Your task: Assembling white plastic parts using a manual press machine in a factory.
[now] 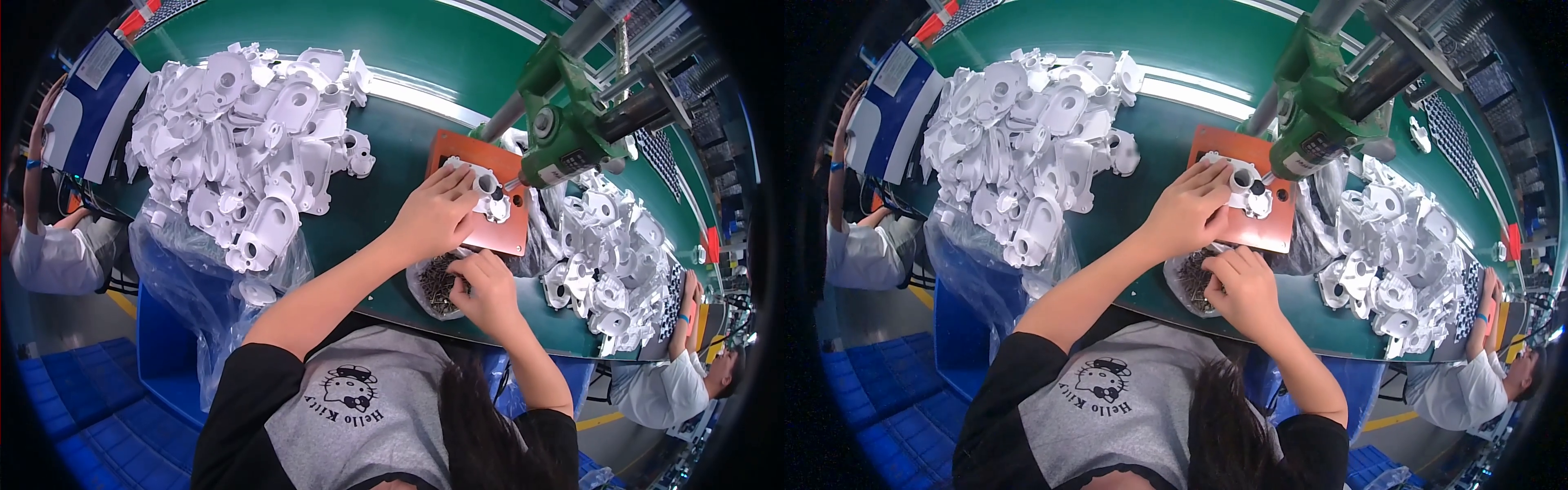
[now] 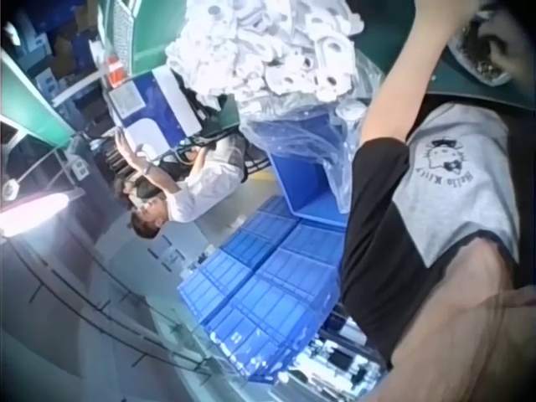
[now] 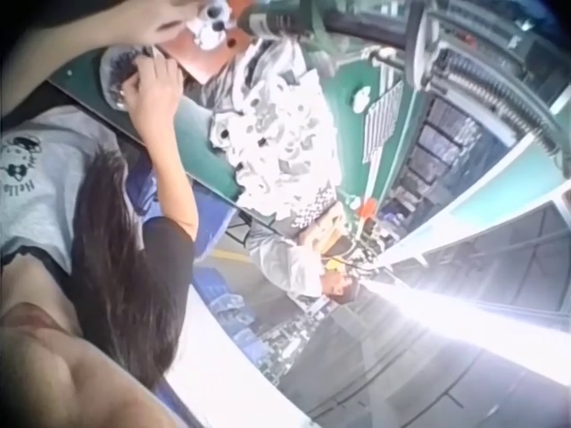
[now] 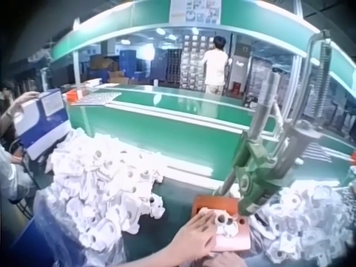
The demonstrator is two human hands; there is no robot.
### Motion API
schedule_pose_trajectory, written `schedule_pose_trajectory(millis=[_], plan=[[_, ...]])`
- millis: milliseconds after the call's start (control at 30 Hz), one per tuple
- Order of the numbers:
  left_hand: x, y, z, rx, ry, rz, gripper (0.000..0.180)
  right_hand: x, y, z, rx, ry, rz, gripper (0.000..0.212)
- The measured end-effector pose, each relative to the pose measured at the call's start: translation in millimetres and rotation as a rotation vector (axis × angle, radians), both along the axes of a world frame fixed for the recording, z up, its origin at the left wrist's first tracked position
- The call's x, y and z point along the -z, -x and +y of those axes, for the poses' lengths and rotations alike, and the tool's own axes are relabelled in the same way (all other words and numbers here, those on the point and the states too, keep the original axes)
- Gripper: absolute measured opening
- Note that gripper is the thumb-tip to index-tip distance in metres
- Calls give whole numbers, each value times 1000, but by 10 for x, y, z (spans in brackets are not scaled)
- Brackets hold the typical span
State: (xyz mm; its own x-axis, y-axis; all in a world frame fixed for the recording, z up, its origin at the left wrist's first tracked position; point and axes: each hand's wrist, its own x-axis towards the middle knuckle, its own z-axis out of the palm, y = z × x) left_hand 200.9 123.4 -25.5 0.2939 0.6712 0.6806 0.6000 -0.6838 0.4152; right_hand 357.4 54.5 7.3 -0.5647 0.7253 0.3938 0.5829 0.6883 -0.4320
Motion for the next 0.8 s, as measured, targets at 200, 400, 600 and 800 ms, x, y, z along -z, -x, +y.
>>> schedule_pose_trajectory(millis=[200,400,600,800], plan=[[7,19,-6,1,16,5,23,-84,-99,14,77,359,244,18],[-8,15,-9,-11,20,-1,20,-133,-292,196,260,793,489,12],[-17,21,-8,-3,15,1,22,-337,-435,778,304,592,594,23],[-10,10,-6,-2,3,-17,19,-121,-565,1090,179,722,492,37]])
